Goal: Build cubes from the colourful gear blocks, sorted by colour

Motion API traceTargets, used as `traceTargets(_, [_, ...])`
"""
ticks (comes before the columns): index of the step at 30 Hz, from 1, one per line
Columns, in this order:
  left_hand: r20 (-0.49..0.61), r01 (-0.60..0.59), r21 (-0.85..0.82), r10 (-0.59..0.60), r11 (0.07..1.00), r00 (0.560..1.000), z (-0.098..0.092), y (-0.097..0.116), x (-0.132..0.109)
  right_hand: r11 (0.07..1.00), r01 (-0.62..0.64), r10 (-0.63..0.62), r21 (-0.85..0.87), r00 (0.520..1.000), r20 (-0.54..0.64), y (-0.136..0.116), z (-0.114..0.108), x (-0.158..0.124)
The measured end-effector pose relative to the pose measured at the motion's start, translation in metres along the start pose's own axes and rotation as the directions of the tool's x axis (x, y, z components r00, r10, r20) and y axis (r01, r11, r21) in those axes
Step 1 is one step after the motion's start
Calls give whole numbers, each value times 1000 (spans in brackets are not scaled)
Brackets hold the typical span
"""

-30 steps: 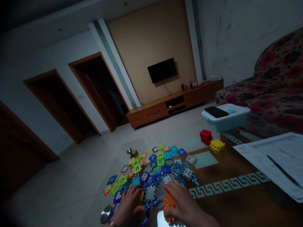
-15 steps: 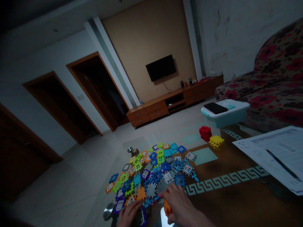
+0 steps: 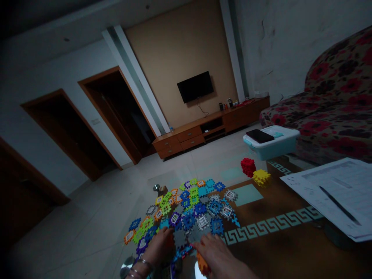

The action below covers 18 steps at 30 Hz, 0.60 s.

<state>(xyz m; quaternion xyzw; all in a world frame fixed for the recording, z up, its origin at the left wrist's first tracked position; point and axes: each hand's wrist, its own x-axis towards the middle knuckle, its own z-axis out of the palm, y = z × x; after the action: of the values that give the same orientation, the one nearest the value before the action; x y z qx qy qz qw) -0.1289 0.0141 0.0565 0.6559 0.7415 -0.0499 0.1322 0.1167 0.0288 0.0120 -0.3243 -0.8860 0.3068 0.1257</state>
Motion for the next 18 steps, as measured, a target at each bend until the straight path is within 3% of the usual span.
traceTargets(11, [-64, 84, 12, -83, 996, 995, 9, -9, 14, 998, -58, 56, -29, 996, -74, 4, 1, 2])
traceTargets(18, [-109, 105, -20, -106, 994, 988, 4, -2, 14, 994, -106, 106, -10, 994, -31, 5, -5, -3])
